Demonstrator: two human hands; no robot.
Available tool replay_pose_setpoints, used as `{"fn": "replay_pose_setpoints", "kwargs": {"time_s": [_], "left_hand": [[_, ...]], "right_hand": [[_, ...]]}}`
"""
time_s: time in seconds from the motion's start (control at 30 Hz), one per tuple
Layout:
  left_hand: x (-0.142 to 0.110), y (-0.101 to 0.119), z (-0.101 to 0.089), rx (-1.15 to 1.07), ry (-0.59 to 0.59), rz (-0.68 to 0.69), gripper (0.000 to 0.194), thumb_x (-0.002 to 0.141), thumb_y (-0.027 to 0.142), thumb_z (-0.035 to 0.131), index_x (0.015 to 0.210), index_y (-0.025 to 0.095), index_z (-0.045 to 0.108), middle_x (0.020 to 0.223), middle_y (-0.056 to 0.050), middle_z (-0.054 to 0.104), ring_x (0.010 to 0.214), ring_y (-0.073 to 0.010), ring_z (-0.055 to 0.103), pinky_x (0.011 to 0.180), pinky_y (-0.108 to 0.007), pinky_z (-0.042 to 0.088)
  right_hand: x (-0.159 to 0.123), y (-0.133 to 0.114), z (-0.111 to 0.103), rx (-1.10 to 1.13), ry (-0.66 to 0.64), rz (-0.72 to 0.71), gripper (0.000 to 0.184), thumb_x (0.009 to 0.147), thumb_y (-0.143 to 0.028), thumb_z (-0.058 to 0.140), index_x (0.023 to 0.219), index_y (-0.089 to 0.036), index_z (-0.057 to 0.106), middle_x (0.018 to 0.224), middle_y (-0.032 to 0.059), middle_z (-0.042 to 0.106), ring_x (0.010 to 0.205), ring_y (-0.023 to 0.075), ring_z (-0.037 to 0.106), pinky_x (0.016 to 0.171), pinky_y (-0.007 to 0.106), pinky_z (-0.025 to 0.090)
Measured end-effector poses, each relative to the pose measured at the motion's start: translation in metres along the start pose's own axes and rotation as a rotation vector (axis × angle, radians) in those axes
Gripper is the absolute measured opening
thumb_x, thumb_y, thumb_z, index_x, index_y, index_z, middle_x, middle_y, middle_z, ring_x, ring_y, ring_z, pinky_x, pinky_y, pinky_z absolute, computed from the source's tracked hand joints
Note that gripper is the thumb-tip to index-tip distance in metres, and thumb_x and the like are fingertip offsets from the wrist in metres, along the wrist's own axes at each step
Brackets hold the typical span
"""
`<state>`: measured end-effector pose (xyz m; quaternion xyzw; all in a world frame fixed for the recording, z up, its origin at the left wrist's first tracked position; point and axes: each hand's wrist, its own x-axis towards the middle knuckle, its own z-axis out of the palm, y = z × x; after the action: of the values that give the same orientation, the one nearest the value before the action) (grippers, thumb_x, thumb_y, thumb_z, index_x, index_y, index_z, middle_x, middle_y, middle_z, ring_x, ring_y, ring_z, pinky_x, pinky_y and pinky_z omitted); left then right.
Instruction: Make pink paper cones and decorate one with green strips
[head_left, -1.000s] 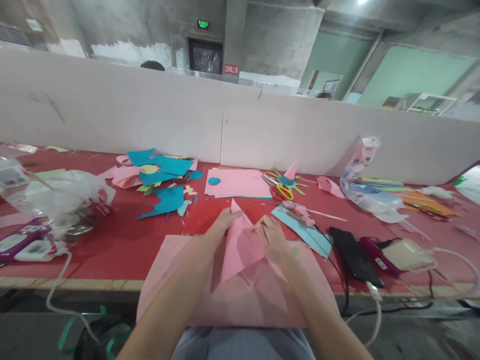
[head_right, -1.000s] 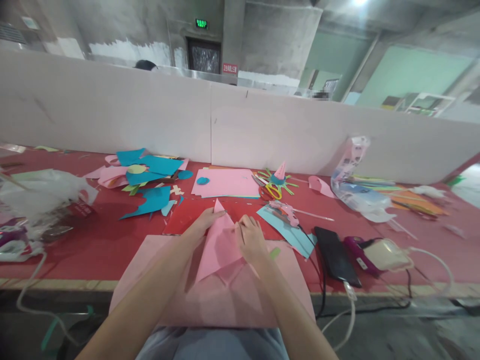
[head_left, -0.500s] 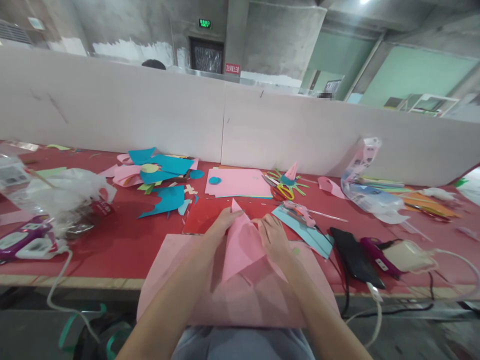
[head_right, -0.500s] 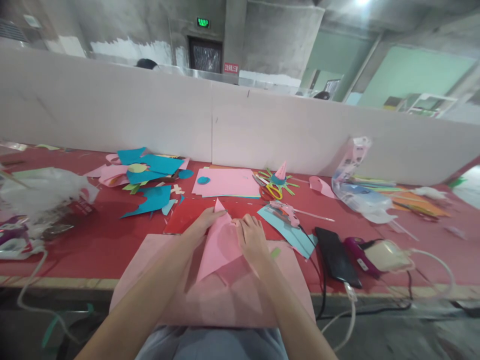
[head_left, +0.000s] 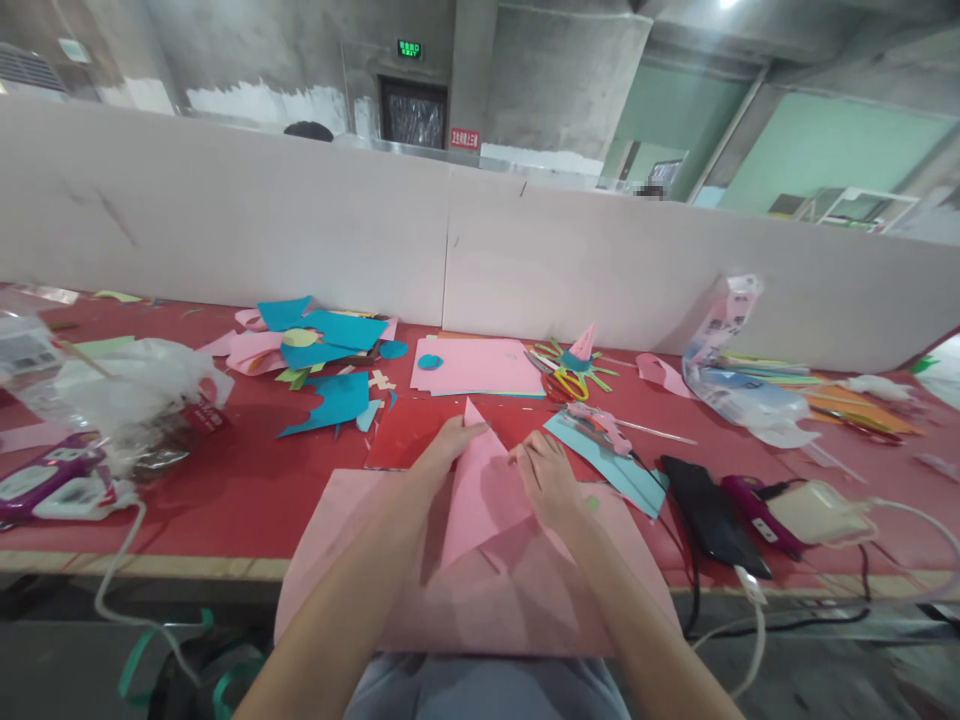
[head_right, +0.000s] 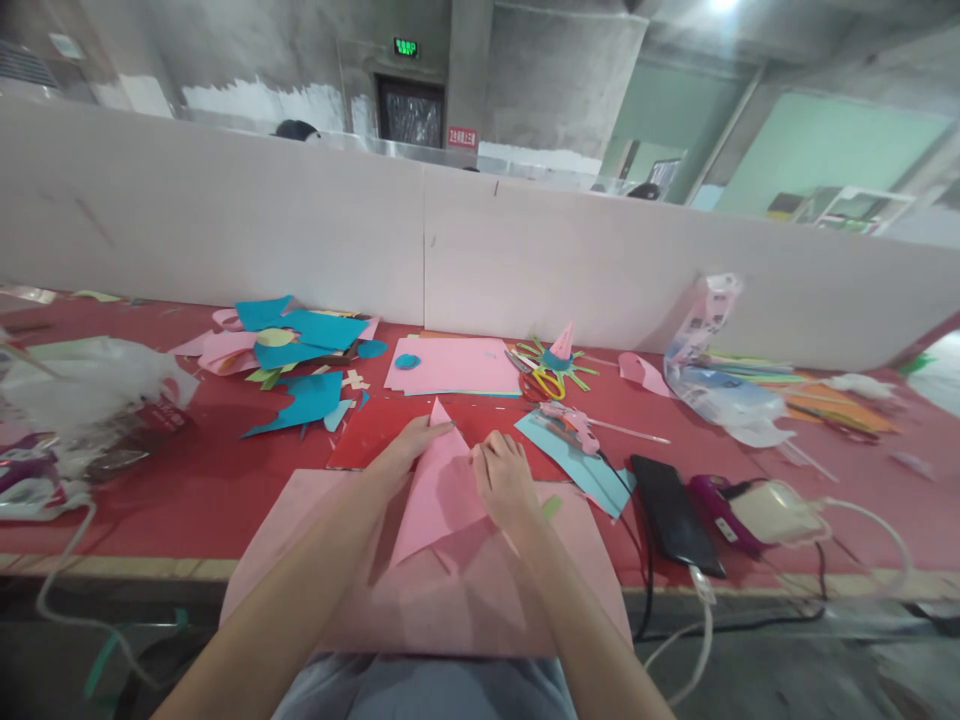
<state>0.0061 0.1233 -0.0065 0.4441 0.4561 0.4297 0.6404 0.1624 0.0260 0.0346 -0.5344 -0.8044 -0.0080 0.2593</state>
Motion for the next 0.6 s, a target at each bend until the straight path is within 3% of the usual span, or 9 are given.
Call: {"fn": "replay_pose_setpoints", "kwargs": {"time_s": [0.37,0.6], "left_hand": [[0.0076,-0.0066,-0.0030,0.029,0.024,-0.003,0.039,0.053,0.036,0.075,0.081,0.010,0.064,0.076,-0.010,0.069,0.072,-0.0239,0.064,0.068,-0.033,0.050],[0.0046,-0.0049,-0.0011,-0.002,0.009,-0.009,0.030,0.058,0.033,0.072,0.077,0.011,0.065,0.077,-0.010,0.070,0.072,-0.0232,0.065,0.068,-0.032,0.050]], "right_hand": [[-0.0025,0.0003,-0.0002,0.015,0.011,-0.006,0.031,0.091,-0.020,0.027,0.079,-0.018,0.056,0.083,0.0042,0.048,0.082,0.0164,0.042,0.078,0.030,0.028],[-0.0045,-0.0034,0.0011,0.038,0.041,0.002,0.033,0.091,-0.023,0.026,0.079,-0.020,0.057,0.081,0.0041,0.048,0.079,0.0172,0.042,0.076,0.032,0.031]]}}
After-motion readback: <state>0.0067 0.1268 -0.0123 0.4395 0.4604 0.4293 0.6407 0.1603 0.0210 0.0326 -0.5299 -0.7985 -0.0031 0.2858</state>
